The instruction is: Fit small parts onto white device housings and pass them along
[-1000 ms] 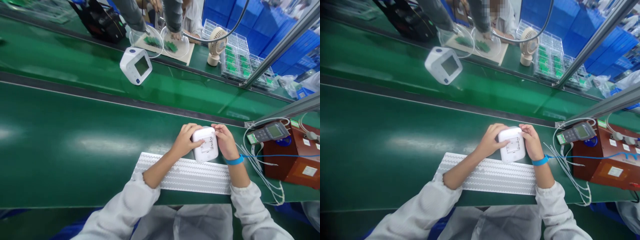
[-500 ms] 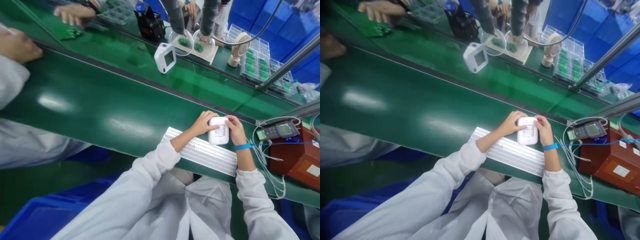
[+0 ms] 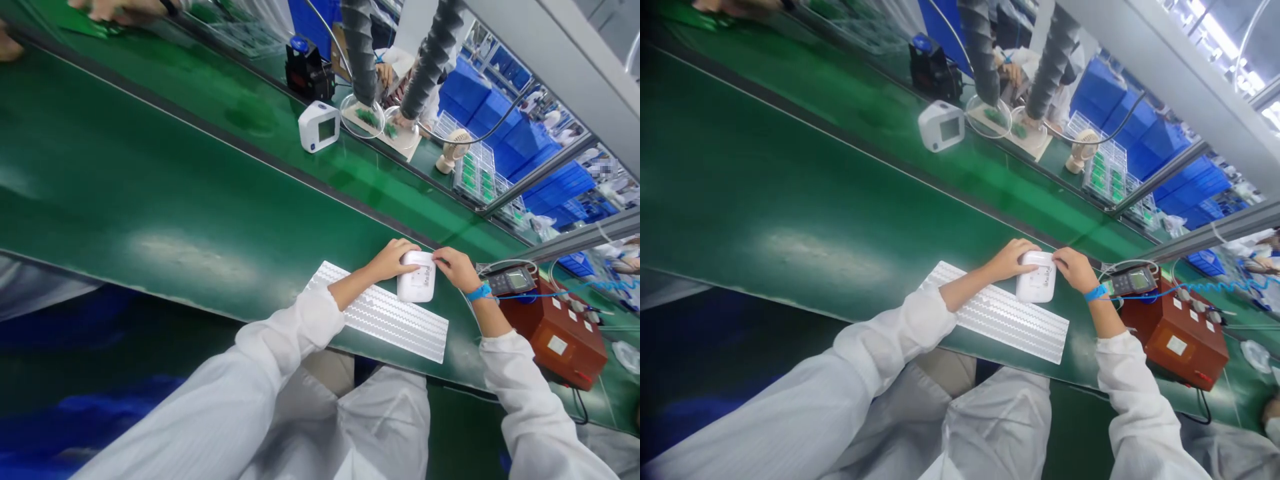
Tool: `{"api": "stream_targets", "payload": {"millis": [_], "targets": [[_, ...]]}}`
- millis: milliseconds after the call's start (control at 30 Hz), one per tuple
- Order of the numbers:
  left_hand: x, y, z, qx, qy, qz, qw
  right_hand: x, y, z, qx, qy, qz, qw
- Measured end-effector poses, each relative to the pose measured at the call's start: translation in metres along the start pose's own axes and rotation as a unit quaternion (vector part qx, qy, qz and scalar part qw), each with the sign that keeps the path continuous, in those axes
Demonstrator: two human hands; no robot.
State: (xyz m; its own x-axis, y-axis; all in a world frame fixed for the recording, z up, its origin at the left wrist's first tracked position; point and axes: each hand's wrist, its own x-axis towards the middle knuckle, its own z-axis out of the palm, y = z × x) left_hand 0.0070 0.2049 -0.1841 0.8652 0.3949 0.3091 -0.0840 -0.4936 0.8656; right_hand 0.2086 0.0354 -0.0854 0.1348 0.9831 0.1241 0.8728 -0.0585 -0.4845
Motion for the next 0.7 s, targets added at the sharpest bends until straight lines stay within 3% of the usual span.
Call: {"api": "stream_targets", "payload": {"millis": [133,300,533,700], "targets": [[0.0,0.0,0.001,-0.007,0.006,-0.001,1.0,0.018,-0.003,-0.015,-0.063,-0.098,-0.041,0.992],[-0.001,0.0,0.001,-0.004,0.001,0.003,1.0,0.034,-0.006,-0.02,-0.105,-0.164,-0.075,0.978],[-0.001,0.0,0.0,-0.002,-0.008,0.002,1.0,0.041,-0.007,-0.022,-0.09,-0.184,-0.097,0.974],[-0.001,0.0,0.0,0.007,-0.017,-0.008,1.0,0.025,-0.005,-0.021,-0.151,-0.175,-0.112,0.966]]}}
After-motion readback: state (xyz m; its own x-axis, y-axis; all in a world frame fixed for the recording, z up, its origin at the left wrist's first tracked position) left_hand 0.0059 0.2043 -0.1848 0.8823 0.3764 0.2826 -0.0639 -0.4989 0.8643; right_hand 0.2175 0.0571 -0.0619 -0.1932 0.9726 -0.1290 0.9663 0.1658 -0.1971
